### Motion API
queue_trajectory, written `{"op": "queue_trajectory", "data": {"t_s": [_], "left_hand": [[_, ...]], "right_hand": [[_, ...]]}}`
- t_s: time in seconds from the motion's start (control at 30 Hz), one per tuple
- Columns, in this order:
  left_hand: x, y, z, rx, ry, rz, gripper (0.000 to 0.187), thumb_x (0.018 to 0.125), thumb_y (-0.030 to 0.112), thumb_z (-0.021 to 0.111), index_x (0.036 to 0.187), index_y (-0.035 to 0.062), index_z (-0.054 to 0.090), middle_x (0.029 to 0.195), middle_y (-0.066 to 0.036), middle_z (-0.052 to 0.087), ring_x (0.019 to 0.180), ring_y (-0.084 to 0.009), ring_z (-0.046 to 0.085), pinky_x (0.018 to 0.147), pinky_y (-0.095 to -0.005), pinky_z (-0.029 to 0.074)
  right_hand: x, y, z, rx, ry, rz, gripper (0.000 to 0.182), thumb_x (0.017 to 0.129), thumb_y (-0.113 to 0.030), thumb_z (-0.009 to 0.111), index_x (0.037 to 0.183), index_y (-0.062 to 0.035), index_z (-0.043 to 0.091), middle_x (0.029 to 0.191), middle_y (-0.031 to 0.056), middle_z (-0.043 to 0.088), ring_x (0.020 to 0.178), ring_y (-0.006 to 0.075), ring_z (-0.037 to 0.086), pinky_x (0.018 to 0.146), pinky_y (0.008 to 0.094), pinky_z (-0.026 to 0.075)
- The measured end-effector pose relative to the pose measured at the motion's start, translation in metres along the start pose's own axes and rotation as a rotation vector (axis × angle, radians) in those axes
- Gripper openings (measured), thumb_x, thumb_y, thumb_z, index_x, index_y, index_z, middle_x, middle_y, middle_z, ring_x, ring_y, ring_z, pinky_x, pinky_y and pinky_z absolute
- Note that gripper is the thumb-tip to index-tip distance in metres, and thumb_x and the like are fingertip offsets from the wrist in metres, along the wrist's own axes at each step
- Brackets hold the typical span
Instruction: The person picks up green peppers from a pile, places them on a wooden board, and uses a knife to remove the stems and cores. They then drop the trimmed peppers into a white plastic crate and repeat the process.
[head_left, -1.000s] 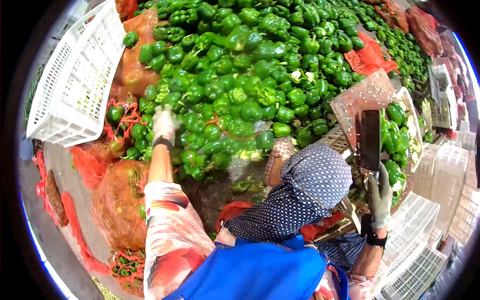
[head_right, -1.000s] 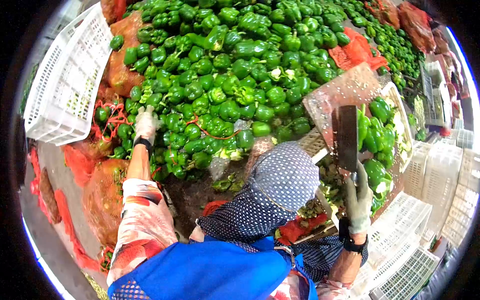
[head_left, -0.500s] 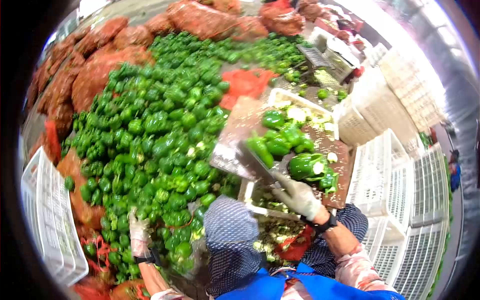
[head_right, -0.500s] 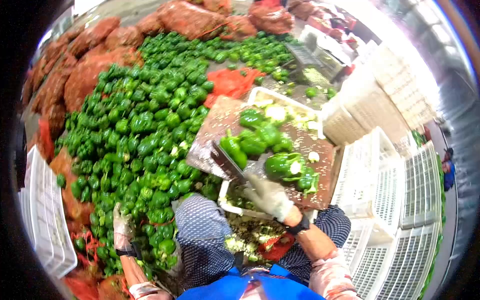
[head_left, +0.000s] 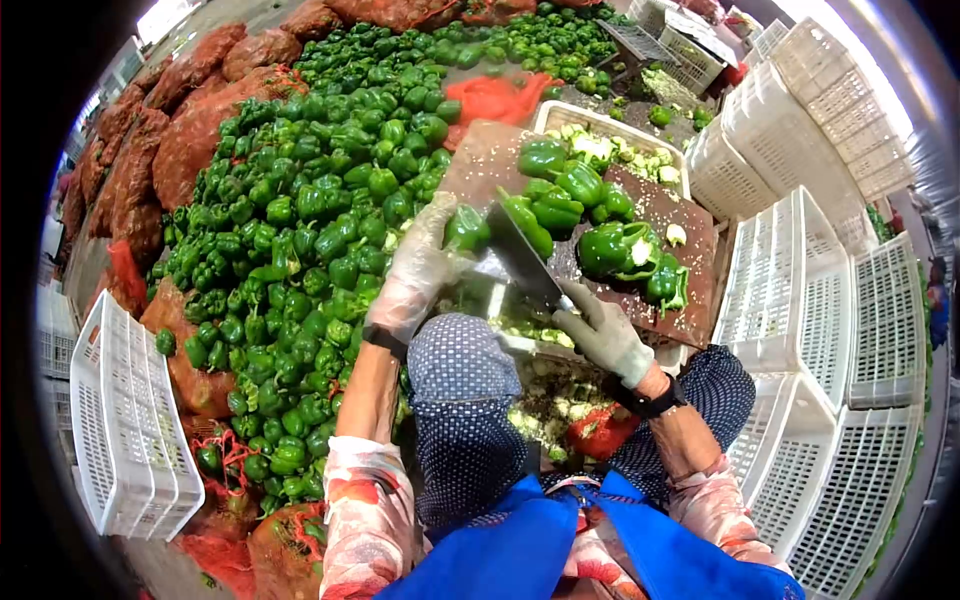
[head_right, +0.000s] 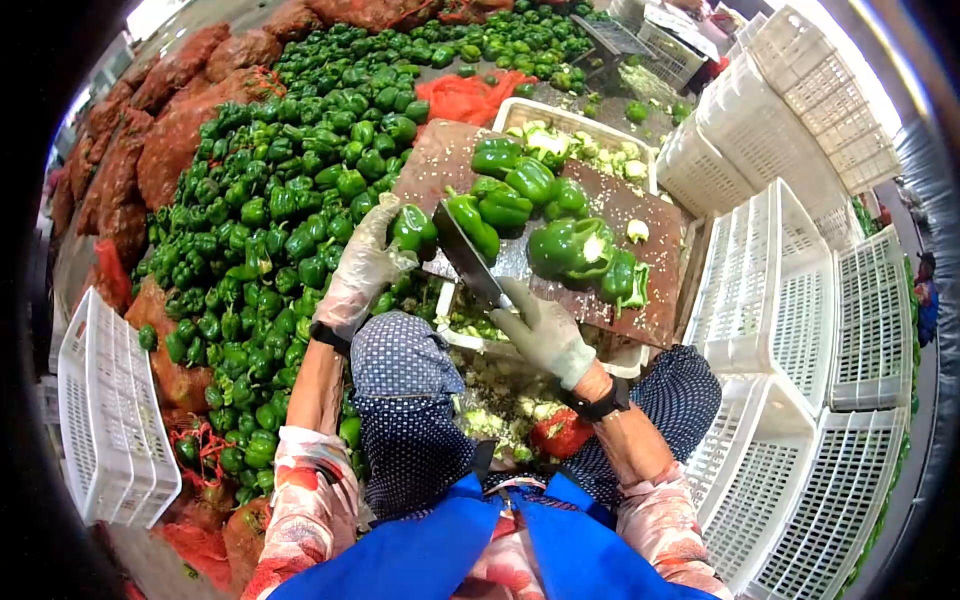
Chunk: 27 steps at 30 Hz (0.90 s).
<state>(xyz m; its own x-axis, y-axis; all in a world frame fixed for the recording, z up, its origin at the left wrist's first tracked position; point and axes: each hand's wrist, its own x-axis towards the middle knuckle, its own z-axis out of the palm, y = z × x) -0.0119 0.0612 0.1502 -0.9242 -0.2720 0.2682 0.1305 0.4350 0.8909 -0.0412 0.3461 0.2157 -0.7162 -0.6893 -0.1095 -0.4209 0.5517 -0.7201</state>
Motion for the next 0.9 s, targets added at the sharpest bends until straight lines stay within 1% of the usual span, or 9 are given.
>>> {"op": "queue_trajectory", "data": {"t_s": [0.2, 0.5, 0.6, 0.67, 0.73, 0.77, 0.8, 0.83, 0.9], "left_hand": [[-0.015, -0.005, -0.002, -0.352, 0.057, -0.338, 0.067, 0.073, -0.015, 0.06, 0.135, 0.0024, 0.042, 0.136, -0.009, 0.046, 0.125, -0.0191, 0.045, 0.104, -0.032, 0.036], [-0.017, 0.009, 0.002, -0.36, 0.21, -0.174, 0.052, 0.073, -0.016, 0.06, 0.122, 0.0017, 0.053, 0.113, -0.005, 0.058, 0.098, -0.0137, 0.056, 0.084, -0.0263, 0.048], [-0.016, 0.007, 0.001, -0.45, 0.228, -0.271, 0.051, 0.074, -0.017, 0.059, 0.121, 0.0006, 0.053, 0.111, -0.004, 0.058, 0.097, -0.0136, 0.055, 0.084, -0.0262, 0.047], [-0.017, 0.008, 0.002, -0.334, 0.201, -0.259, 0.049, 0.073, -0.014, 0.062, 0.118, 0.0015, 0.054, 0.107, -0.004, 0.059, 0.093, -0.0132, 0.056, 0.079, -0.0254, 0.048], [-0.012, 0.005, -0.01, -0.203, 0.216, -0.238, 0.047, 0.072, -0.01, 0.065, 0.116, 0.0024, 0.056, 0.103, -0.004, 0.06, 0.089, -0.0128, 0.057, 0.075, -0.0247, 0.049], [-0.012, 0.012, -0.018, 0.019, 0.117, -0.29, 0.043, 0.074, -0.009, 0.064, 0.115, 0.0032, 0.057, 0.094, -0.004, 0.061, 0.08, -0.0128, 0.058, 0.069, -0.0252, 0.05], [-0.014, -0.019, -0.003, -0.342, 0.166, -0.199, 0.043, 0.076, -0.009, 0.062, 0.116, 0.0044, 0.055, 0.093, -0.004, 0.062, 0.076, -0.0122, 0.058, 0.064, -0.026, 0.05], [-0.016, -0.008, -0.008, -0.215, 0.128, -0.408, 0.045, 0.079, -0.01, 0.061, 0.12, 0.0064, 0.052, 0.092, -0.003, 0.06, 0.077, -0.0108, 0.057, 0.063, -0.0267, 0.05], [-0.011, -0.022, -0.003, -0.361, 0.183, -0.252, 0.035, 0.084, -0.003, 0.061, 0.117, 0.006, 0.051, 0.09, -0.004, 0.057, 0.077, -0.0129, 0.057, 0.066, -0.0265, 0.049]], "right_hand": [[-0.011, -0.015, -0.008, 0.048, 0.014, 0.061, 0.05, 0.091, -0.028, 0.054, 0.136, -0.0068, 0.044, 0.109, 0.0244, 0.063, 0.098, 0.0372, 0.063, 0.082, 0.0411, 0.05], [-0.005, -0.084, -0.027, 0.09, 0.392, -0.391, 0.05, 0.087, -0.014, 0.06, 0.134, -0.0024, 0.045, 0.106, 0.0241, 0.063, 0.088, 0.0347, 0.066, 0.075, 0.04, 0.052], [0.018, -0.078, -0.006, 0.053, 0.347, -0.363, 0.05, 0.089, -0.019, 0.059, 0.134, -0.0025, 0.044, 0.102, 0.0236, 0.064, 0.084, 0.0364, 0.066, 0.074, 0.0416, 0.053], [0.057, -0.03, 0.013, -0.286, -0.172, -0.094, 0.049, 0.093, -0.033, 0.052, 0.133, -0.0066, 0.043, 0.093, 0.0254, 0.064, 0.081, 0.0406, 0.063, 0.073, 0.0476, 0.051], [0.06, -0.048, -0.001, -0.269, -0.263, 0.06, 0.047, 0.094, -0.033, 0.05, 0.134, -0.0084, 0.043, 0.091, 0.0252, 0.064, 0.082, 0.0412, 0.063, 0.073, 0.0478, 0.05], [0.055, -0.03, 0.008, -0.217, -0.165, -0.048, 0.047, 0.094, -0.032, 0.051, 0.134, -0.0082, 0.043, 0.091, 0.0231, 0.065, 0.079, 0.0385, 0.064, 0.071, 0.0463, 0.051], [0.056, -0.011, 0.015, -0.159, -0.068, -0.17, 0.047, 0.094, -0.032, 0.051, 0.134, -0.008, 0.043, 0.09, 0.0211, 0.067, 0.077, 0.0358, 0.065, 0.07, 0.0448, 0.052], [0.054, -0.018, 0.011, -0.123, -0.072, -0.094, 0.046, 0.095, -0.03, 0.051, 0.134, -0.0075, 0.044, 0.089, 0.0185, 0.067, 0.074, 0.0325, 0.065, 0.07, 0.0429, 0.052], [0.045, -0.043, 0.004, -0.006, -0.024, -0.005, 0.044, 0.095, -0.024, 0.053, 0.134, -0.0058, 0.045, 0.092, 0.0147, 0.068, 0.077, 0.026, 0.064, 0.073, 0.0386, 0.052]]}}
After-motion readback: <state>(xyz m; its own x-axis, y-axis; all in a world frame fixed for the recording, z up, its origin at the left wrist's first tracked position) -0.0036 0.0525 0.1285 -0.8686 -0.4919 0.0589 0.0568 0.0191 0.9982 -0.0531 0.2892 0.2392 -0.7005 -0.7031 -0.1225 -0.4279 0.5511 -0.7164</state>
